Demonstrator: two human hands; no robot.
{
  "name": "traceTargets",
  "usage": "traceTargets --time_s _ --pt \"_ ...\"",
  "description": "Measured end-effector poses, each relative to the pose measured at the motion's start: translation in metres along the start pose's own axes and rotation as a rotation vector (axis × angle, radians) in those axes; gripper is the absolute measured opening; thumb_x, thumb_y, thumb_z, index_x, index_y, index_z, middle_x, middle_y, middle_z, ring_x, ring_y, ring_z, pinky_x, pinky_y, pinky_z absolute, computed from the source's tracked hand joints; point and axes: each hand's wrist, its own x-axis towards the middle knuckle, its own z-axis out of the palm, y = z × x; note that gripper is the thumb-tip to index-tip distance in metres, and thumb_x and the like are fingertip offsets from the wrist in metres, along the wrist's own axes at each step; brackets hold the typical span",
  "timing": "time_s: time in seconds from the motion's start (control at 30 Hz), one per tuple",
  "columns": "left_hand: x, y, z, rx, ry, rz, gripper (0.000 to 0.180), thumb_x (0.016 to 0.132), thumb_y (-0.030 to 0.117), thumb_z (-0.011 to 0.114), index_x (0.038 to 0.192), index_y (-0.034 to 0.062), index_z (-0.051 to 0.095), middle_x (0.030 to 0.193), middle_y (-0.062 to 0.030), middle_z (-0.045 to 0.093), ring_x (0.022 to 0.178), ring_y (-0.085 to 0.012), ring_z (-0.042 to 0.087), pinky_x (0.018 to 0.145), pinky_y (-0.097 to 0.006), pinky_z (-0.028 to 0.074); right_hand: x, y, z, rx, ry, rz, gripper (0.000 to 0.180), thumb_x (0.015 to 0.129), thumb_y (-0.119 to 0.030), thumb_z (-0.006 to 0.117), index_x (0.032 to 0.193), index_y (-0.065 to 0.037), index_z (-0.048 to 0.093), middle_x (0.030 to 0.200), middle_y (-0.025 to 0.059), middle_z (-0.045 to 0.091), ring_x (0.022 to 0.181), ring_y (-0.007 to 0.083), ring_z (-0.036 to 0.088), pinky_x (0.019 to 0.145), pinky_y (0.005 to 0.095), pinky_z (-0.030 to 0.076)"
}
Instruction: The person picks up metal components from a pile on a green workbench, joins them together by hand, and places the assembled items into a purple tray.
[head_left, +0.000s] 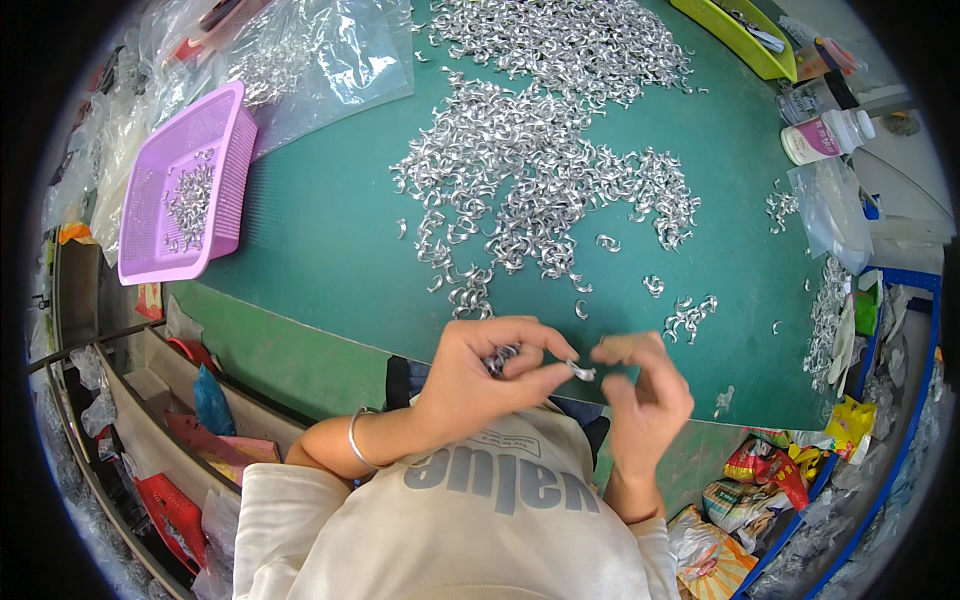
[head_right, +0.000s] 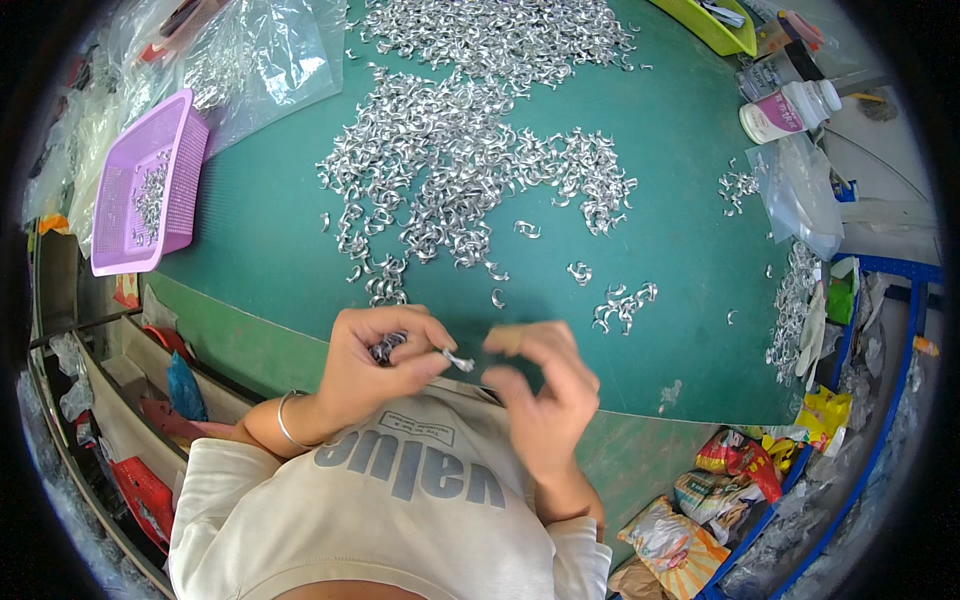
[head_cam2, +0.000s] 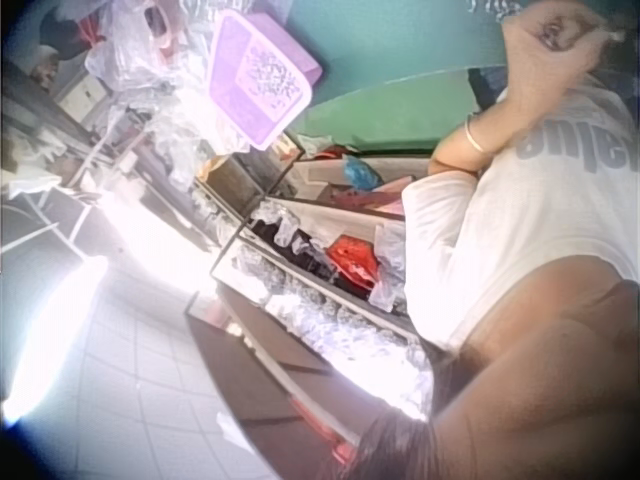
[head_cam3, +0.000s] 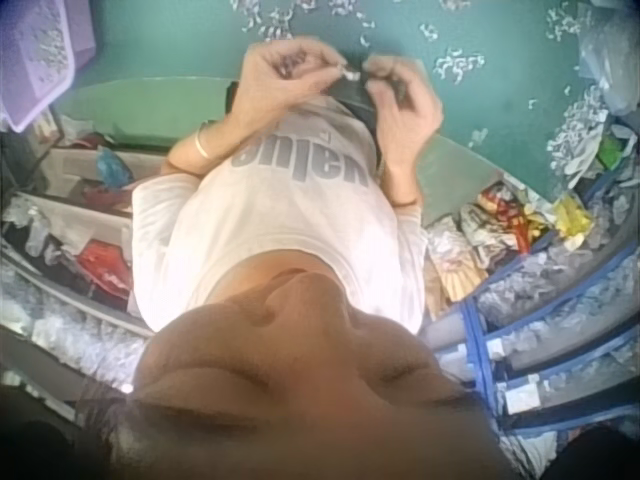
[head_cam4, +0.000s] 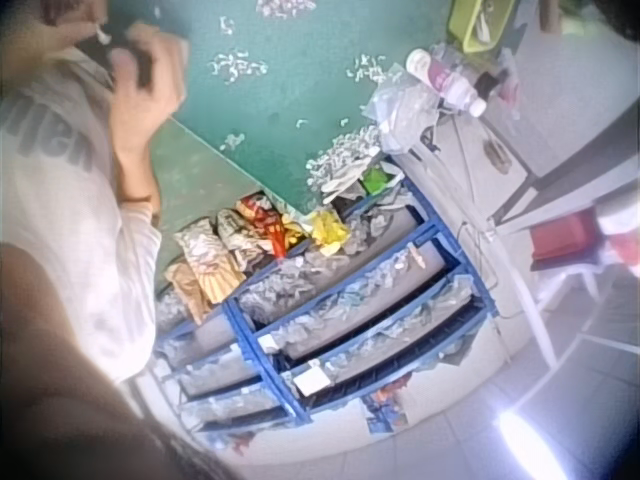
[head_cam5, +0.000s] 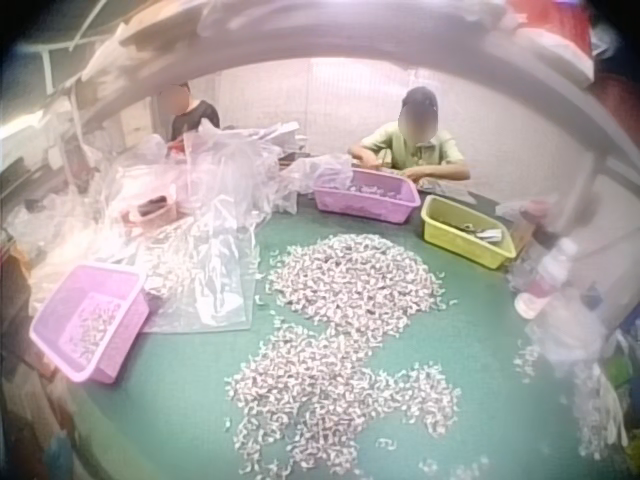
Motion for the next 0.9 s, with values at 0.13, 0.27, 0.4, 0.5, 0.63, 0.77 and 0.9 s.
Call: traceTargets --time_s 0.13,0.27,0.4,0.5,0.63,0.77,0.9 --pt "0.001 -0.006 -0.011 -0.138 0.099 -0.083 0.011 0.074 -0.003 0.063 0.085 -0.0014 0.064 0.058 0.0086 0.037 0.055 -0.0001 0.033 0.048 -0.017 0.027 0.003 0.025 0.003 -0.442 0.024 0.022 0.029 0.062 -0.006 0.073 0.087 -0.002 0.060 0.085 0.0073 0.059 0.077 0.0217 0.050 0.070 0.0308 0.038" --pt "0.004 -0.004 -0.026 0.009 0.211 0.029 0.013 0.074 -0.005 0.062 0.086 -0.0021 0.064 0.058 0.0081 0.035 0.054 -0.0005 0.032 0.048 -0.016 0.027 0.006 0.038 0.013 -0.689 0.000 -0.119 0.021 0.066 -0.005 0.070 0.085 -0.005 0.061 0.084 0.0051 0.055 0.079 0.0231 0.049 0.071 0.0328 0.034" --pt "0.005 -0.003 -0.032 0.066 0.232 0.082 0.013 0.073 -0.006 0.062 0.085 -0.0017 0.064 0.058 0.0080 0.035 0.054 0.0001 0.032 0.047 -0.016 0.026 0.009 0.041 0.017 -0.678 0.025 -0.211 0.014 0.069 -0.001 0.066 0.082 -0.004 0.061 0.081 0.0057 0.057 0.077 0.0225 0.050 0.067 0.0325 0.034" --pt "0.004 0.002 -0.031 0.078 0.244 0.090 0.012 0.072 -0.006 0.063 0.084 -0.0009 0.064 0.057 0.0077 0.035 0.054 0.0002 0.032 0.047 -0.016 0.027 0.009 0.041 0.015 -0.576 0.068 -0.243 0.012 0.070 0.003 0.063 0.080 -0.001 0.060 0.079 0.0093 0.060 0.072 0.0250 0.053 0.064 0.0319 0.038" --pt "0.001 0.011 -0.040 0.211 0.292 0.194 0.011 0.072 -0.003 0.064 0.083 0.0002 0.065 0.059 0.0058 0.043 0.055 -0.0015 0.036 0.049 -0.018 0.032 0.002 0.028 0.015 -0.183 0.075 0.026 0.016 0.072 0.011 0.059 0.084 0.002 0.057 0.078 0.0087 0.061 0.068 0.0137 0.052 0.062 0.0236 0.041" --pt "0.006 0.056 -0.107 0.413 0.970 0.448 0.013 0.076 0.008 0.064 0.085 -0.0014 0.066 0.073 -0.0020 0.060 0.061 -0.0055 0.050 0.055 -0.018 0.039 0.005 0.004 0.017 0.233 0.072 0.155 0.020 0.072 0.015 0.059 0.088 0.004 0.056 0.084 0.0078 0.059 0.070 0.0105 0.049 0.066 0.0224 0.040" --pt "-0.013 0.093 -0.233 0.911 1.285 0.507 0.023 0.077 0.010 0.065 0.097 -0.0013 0.065 0.063 0.0052 0.045 0.057 -0.0040 0.038 0.051 -0.017 0.029 0.008 -0.016 0.017 0.430 0.005 0.154 0.024 0.070 0.017 0.059 0.090 0.005 0.056 0.087 0.0095 0.058 0.072 0.0109 0.049 0.067 0.0232 0.040"
